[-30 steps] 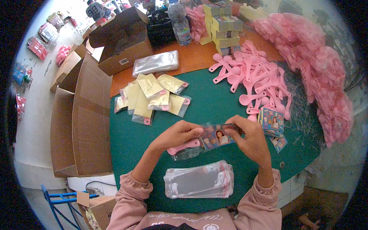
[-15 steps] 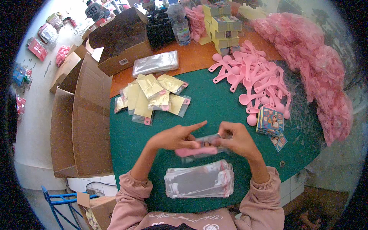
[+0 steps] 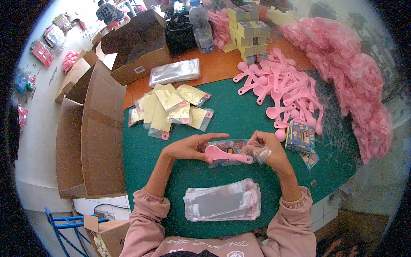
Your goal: The person repeatedly picks up pink plastic spoons and small printed cards, places them into clear plastic bags, and seals each bag. The person stacks the sealed bags on the table and occasionally moves them into a cardboard box.
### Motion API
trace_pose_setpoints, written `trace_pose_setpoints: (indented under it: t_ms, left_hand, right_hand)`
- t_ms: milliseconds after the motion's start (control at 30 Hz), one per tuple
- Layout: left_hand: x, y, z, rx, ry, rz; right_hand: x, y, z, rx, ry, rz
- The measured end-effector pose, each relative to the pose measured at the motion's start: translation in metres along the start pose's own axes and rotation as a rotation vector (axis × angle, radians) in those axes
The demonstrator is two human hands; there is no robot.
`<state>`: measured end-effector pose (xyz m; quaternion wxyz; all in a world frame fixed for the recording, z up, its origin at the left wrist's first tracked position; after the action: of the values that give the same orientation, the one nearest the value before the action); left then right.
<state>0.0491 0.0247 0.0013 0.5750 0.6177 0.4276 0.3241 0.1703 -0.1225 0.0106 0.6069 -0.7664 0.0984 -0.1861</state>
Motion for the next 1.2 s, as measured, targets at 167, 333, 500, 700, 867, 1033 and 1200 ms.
trace_pose_setpoints:
  t_ms: [167,333,500,700,867,1033,1200]
  left_hand:
    - [0.007,-0.004,0.002,0.018,0.125,0.0]
    - [0.011,0.001,0.0,-0.251,0.581,0.22]
    - [-0.019,-0.019,0.01,-0.176,0.596,-0.401]
    - [-0.021,-0.032,0.008,-0.196,0.569,-0.474]
    - [-0.026,-0.026,0.01,-0.152,0.529,-0.184]
    - [-0.031,-0.006,0.004,-0.067,0.561,0.233]
    - [-0.034,-0.006,0.004,-0.182,0.575,0.386]
  right_hand:
    - [-0.004,-0.014,-0.001,-0.029,-0.002,0.04]
    - [0.016,-0.03,0.009,0.064,0.134,-0.116]
    - [-0.013,-0.064,0.013,0.367,0.294,-0.547]
    - [-0.053,-0.043,0.007,0.505,0.137,-0.674]
    - [-0.063,-0.039,0.006,0.518,0.279,-0.829]
    - [-0.061,-0.033,0.005,0.507,0.236,-0.847]
    - [-0.064,-0.03,0.004,0.476,0.108,-0.834]
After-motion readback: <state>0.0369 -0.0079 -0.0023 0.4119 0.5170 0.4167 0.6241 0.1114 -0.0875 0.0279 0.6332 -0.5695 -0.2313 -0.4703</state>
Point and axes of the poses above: each hand's wrist, its own z-axis towards the middle knuckle, its own x-axis out of the back of the hand, y = z × x, the point moved 6 cm from there along z, towards the middle knuckle, and after that the axes turned 7 degrees about -y, right-handed, at the moved point
